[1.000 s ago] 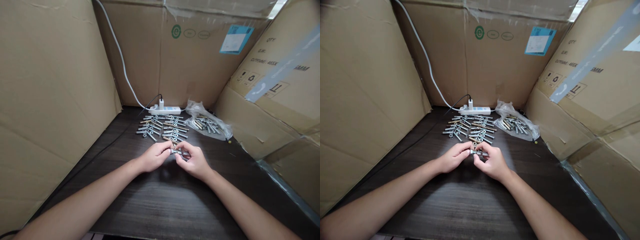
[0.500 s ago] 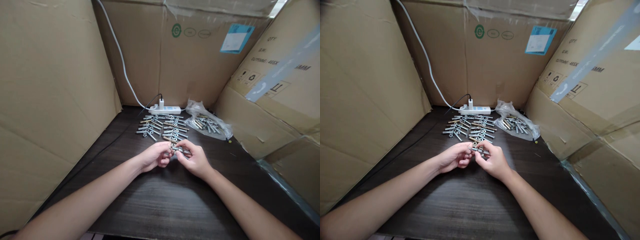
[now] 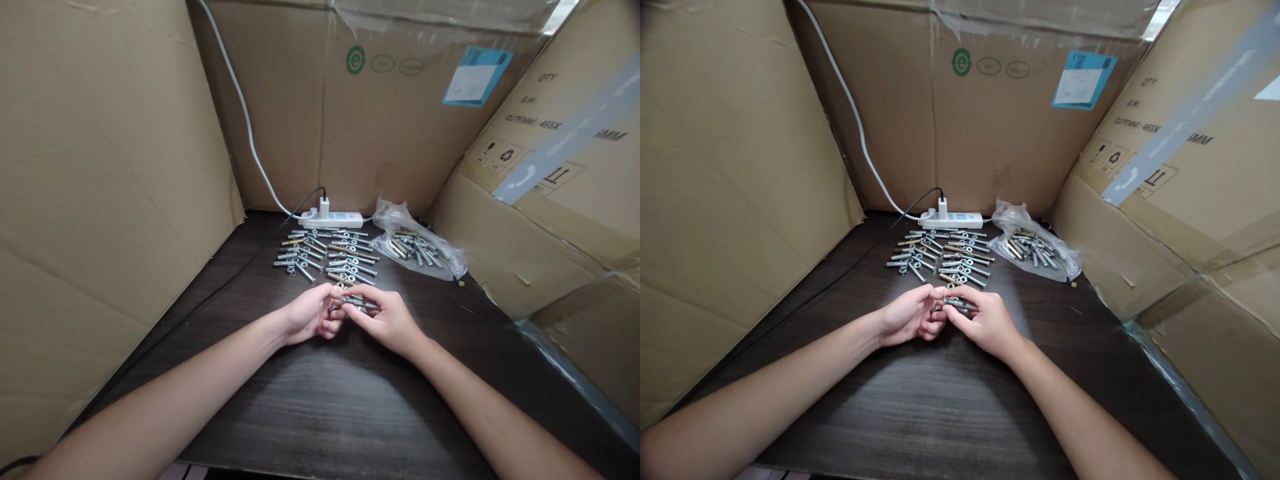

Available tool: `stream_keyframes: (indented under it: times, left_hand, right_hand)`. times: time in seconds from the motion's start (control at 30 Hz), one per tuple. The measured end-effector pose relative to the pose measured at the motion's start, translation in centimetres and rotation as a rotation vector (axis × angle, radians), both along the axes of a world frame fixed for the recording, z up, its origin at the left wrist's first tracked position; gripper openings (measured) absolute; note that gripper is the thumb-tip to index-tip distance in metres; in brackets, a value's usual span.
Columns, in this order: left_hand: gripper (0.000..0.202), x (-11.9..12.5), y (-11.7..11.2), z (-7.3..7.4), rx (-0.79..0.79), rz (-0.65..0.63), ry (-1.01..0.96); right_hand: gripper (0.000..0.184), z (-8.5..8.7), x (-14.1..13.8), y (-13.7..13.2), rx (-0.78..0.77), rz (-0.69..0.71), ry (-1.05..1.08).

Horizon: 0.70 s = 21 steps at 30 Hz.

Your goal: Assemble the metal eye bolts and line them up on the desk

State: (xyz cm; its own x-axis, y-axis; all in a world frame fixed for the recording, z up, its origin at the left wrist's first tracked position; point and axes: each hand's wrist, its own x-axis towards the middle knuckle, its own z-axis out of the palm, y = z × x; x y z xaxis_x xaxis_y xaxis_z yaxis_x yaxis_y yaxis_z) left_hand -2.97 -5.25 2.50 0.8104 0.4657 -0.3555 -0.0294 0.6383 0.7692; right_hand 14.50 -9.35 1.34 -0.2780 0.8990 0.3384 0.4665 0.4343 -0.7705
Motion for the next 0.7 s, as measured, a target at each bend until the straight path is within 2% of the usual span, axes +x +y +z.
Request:
stream_keyframes:
  times: [0.27,0.7]
  left_hand:
    - [0.015,0.06,0.05,-0.24,0.012,-0.007,0.014]
    - [0.024,0.20,0.04,-0.49,-0.012,0.029,0.046]
  right_hand:
    - [0.028,-0.32,0.20,0.19,0.004,0.009,-0.022]
    - [0.022,-0.30,0.23,0.28,-0.017,-0.052,-0.012]
